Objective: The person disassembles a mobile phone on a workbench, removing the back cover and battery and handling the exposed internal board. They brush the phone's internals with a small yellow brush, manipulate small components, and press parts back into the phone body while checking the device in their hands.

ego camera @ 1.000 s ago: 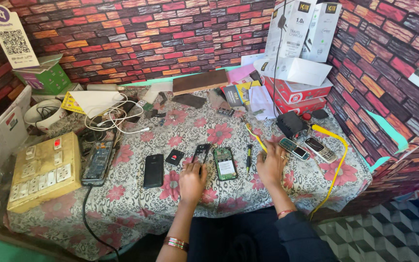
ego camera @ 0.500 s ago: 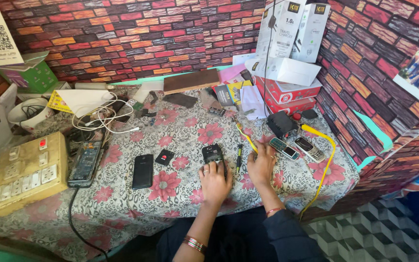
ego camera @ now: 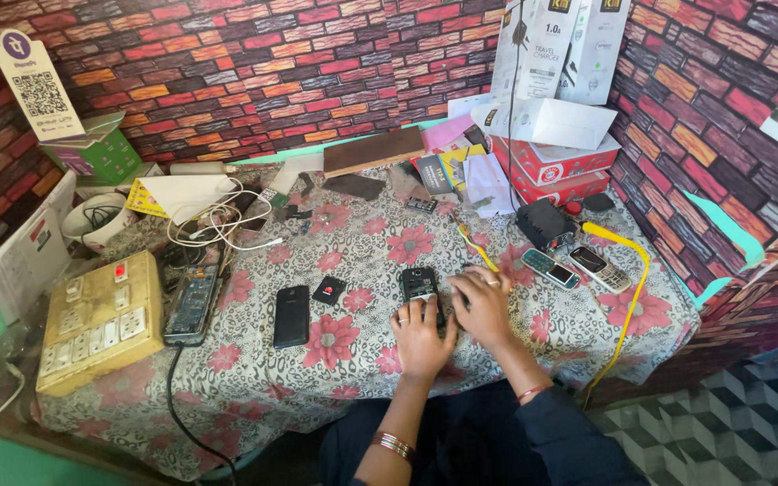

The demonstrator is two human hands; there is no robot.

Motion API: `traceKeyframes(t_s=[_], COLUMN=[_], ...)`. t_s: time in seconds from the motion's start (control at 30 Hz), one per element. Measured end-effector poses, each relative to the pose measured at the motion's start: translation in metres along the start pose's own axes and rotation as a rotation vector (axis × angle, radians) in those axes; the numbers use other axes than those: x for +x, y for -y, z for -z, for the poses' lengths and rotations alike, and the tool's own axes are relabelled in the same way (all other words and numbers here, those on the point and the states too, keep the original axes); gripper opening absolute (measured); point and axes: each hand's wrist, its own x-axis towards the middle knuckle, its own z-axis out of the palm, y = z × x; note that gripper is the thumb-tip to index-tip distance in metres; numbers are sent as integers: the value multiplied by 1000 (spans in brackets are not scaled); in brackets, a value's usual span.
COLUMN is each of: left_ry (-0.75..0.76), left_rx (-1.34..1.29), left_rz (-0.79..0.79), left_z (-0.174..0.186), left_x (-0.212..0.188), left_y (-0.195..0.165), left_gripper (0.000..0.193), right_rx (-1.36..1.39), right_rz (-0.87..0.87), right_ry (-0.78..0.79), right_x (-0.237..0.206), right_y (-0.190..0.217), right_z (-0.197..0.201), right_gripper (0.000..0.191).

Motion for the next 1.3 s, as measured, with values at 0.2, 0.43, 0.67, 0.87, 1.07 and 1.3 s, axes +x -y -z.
traceKeyframes(t_s=[0.2,0.43,0.67,0.87,1.07,1.3], left_ry=[-95,81,232,230,216,162], left_rx=[-284,-372,-484,-485,-445,-434], left_rz=[167,206,216,218,225,205], left_z=[14,27,37,31,30,28], left_x=[-2,-8,-10,-14,-16,-24], left_y=[9,28,50,55,51,47], left_gripper=[51,59,54,47,48,43], right_rx=[29,48,211,228,176,114], right_rz=[-60,-72,-15,-7,-48,-22], right_ry=[206,245,225,235,246,262], right_x=[15,8,9,7,6,4], right_y=[29,29,22,19,21,28], right_z=[-14,-17,-24,-27,-28,-23], right_gripper=[18,29,26,21,18,43])
